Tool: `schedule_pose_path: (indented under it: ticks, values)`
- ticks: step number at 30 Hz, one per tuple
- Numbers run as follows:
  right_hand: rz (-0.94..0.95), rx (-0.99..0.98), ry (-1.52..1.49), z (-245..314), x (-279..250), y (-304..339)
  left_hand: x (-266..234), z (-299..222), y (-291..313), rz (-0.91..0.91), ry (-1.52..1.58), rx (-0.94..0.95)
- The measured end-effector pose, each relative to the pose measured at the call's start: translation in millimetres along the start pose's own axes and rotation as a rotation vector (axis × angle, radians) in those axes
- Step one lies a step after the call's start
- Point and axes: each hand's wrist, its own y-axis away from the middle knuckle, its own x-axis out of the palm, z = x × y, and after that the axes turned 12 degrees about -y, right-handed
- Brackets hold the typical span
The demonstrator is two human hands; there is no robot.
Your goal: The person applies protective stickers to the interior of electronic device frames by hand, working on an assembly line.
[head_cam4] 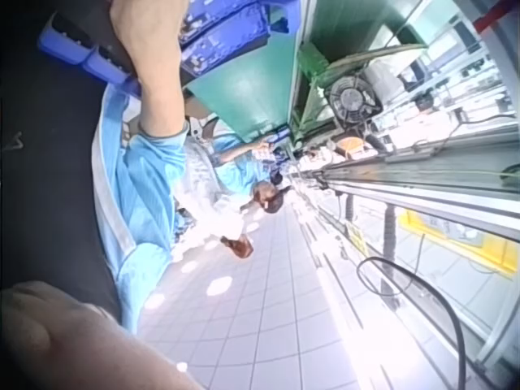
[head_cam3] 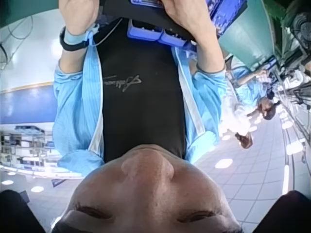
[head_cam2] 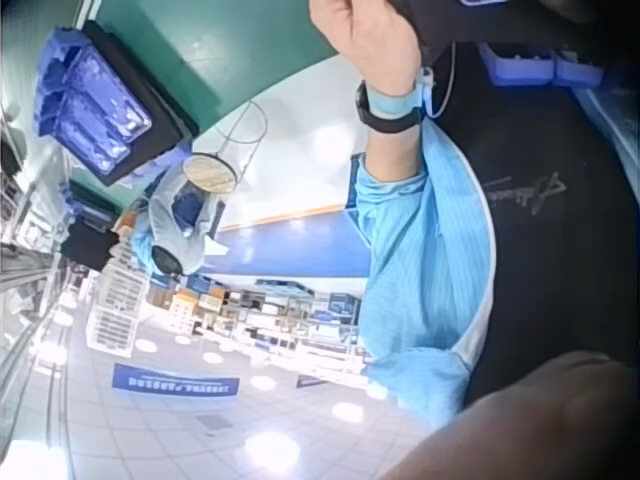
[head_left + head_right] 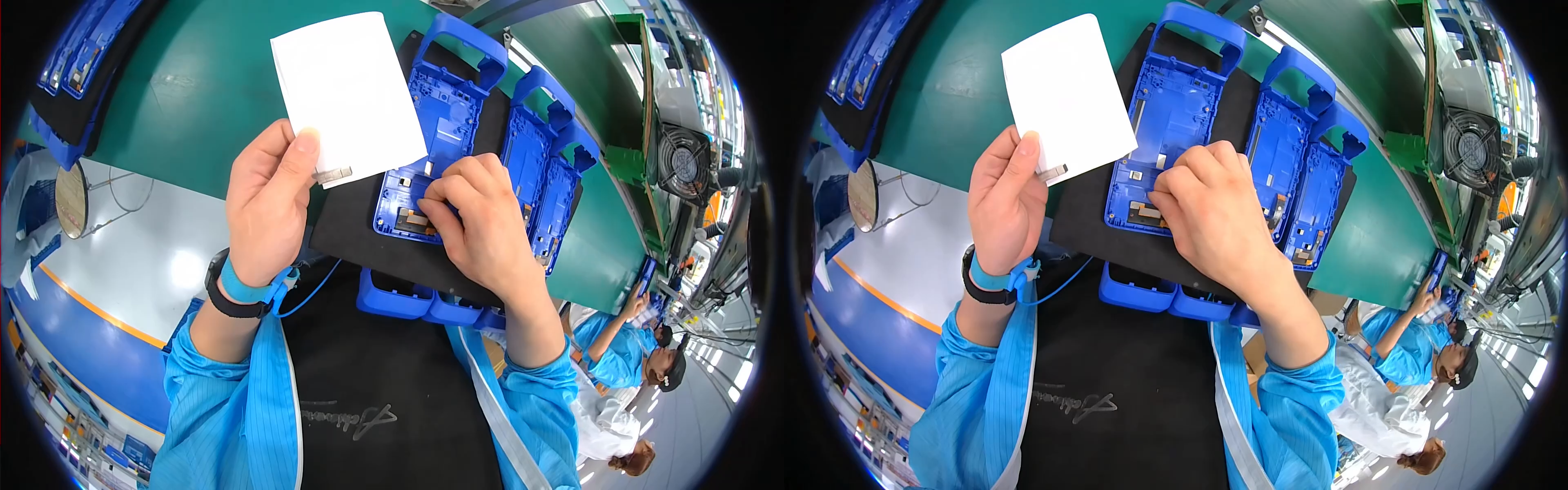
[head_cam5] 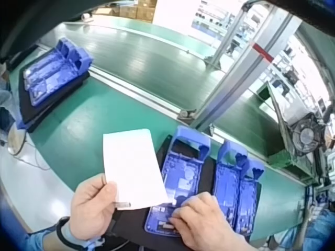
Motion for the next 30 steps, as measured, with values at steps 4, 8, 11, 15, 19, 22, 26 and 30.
schedule_pose_path:
  ticks: [4, 8, 11, 15, 19, 22, 26, 30]
  values:
    - [-0.064, 0.013, -0.124, -3.4, -4.5, -0.4, -0.7, -0.9, -3.6, 0.002, -0.004, -0.012]
    - [-0.065, 0.007, -0.021, -0.3, -11.8, 4.3, 6.9, -5.0, -8.9, 0.031, 0.053, -0.037]
    - [-0.351, 0.099, -0.107, -15.6, -39.3, 25.6, 7.3, -9.5, -11.1, 0.095, 0.104, -0.113]
    - [-0.837, 0.649, 0.164, -82.5, -81.5, 116.9, 7.7, -13.5, -16.0, 0.162, 0.073, -0.165]
    - [-0.708, 0.907, -0.144, -105.2, -53.4, 180.5, 25.8, -17.5, -20.4, 0.156, -0.019, -0.188]
    - [-0.859, 0.773, 0.092, -92.6, -26.9, 172.2, 26.6, -23.5, -20.1, 0.161, -0.105, -0.159]
    - [-0.993, 0.785, -0.237, -89.2, -13.0, 162.8, 43.9, -31.9, -21.2, 0.174, -0.195, -0.114]
    - [-1.073, 0.745, -0.558, -73.6, -28.0, 158.2, 43.8, -31.5, -19.8, 0.199, -0.255, -0.023]
